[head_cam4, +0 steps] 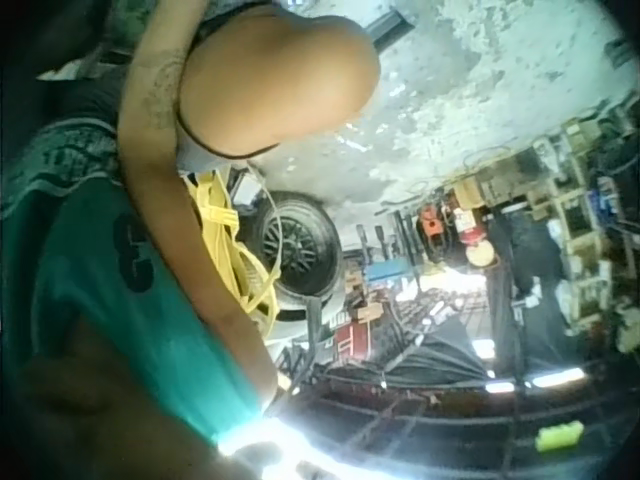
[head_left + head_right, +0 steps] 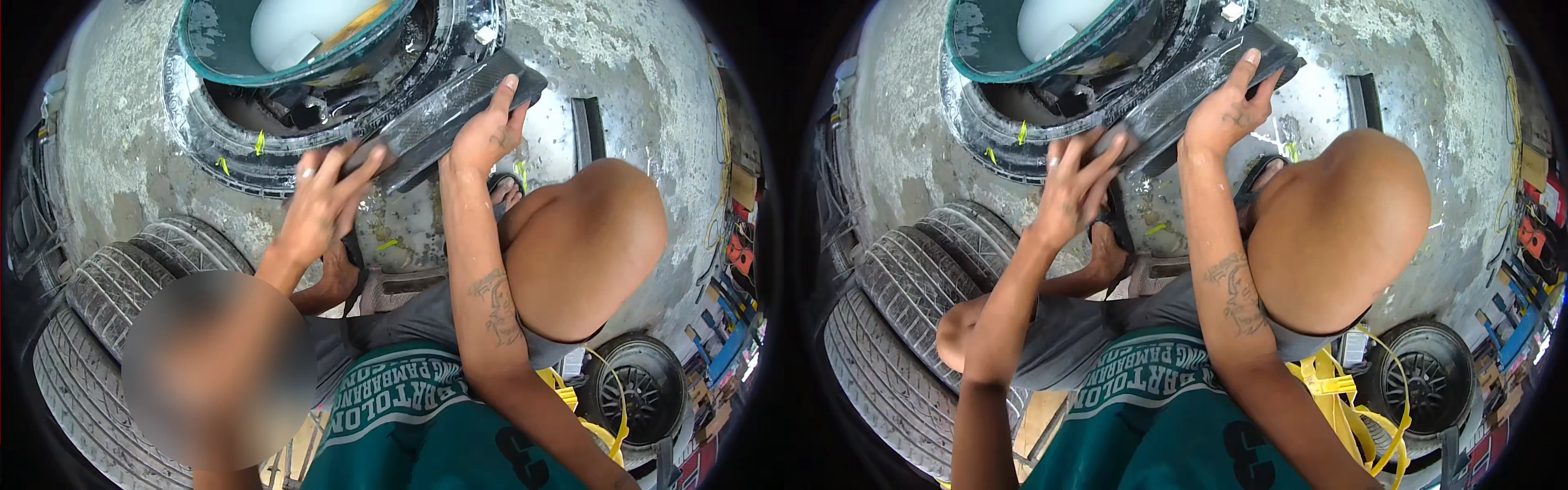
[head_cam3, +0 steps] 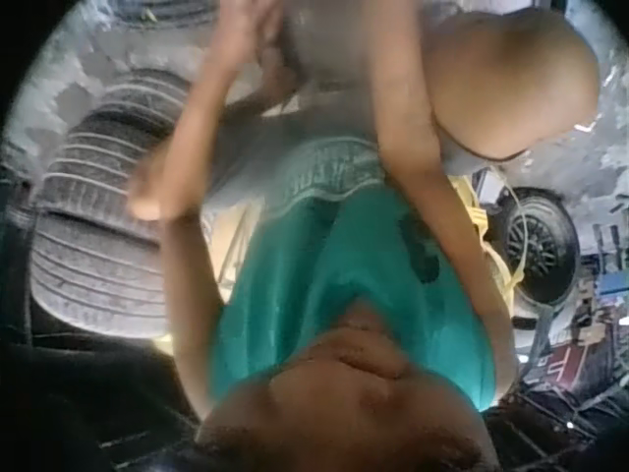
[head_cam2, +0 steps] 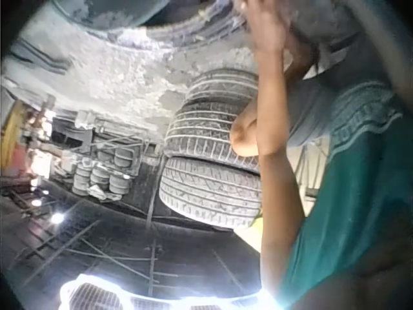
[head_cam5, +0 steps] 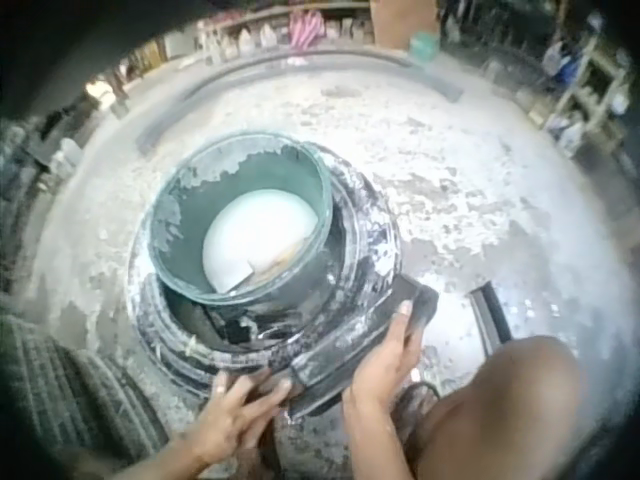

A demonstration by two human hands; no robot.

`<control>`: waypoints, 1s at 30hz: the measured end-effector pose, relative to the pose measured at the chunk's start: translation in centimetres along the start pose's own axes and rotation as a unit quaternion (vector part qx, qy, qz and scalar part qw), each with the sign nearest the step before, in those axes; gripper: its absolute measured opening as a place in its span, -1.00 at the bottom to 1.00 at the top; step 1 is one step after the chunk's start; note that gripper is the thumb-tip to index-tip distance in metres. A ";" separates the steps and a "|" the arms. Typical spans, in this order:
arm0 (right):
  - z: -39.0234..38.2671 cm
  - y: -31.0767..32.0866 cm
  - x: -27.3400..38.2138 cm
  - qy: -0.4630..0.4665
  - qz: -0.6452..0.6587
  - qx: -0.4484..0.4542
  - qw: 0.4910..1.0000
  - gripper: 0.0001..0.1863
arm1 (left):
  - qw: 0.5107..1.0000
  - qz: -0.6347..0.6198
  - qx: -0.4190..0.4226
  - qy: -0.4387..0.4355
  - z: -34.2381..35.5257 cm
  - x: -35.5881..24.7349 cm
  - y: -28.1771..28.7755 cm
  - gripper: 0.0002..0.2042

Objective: The recorder is wet sanding a black car trim piece using a sanding block and a bucket of soapy water.

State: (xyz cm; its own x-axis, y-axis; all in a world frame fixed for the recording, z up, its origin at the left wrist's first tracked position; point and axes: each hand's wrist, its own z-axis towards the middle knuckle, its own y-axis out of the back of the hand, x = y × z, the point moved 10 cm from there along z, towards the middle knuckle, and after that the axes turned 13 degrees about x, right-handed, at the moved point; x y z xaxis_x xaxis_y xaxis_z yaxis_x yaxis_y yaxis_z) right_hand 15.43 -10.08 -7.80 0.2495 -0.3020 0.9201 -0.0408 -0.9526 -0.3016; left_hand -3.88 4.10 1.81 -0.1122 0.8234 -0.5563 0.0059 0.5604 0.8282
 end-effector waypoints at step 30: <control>-0.3 0.1 -0.2 -0.032 -0.074 -0.015 0.997 -0.12 | 0.998 0.036 0.029 -0.048 3.5 -0.3 -0.6 -0.33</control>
State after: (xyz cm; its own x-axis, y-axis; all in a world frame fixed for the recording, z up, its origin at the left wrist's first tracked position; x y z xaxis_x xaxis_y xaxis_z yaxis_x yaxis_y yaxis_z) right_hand 15.11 -10.16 -7.91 0.3161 -0.1570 0.9357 -0.0283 -0.9873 -0.1561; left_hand -0.33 3.78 1.23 -0.0127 0.8647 -0.5021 0.0688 0.5018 0.8623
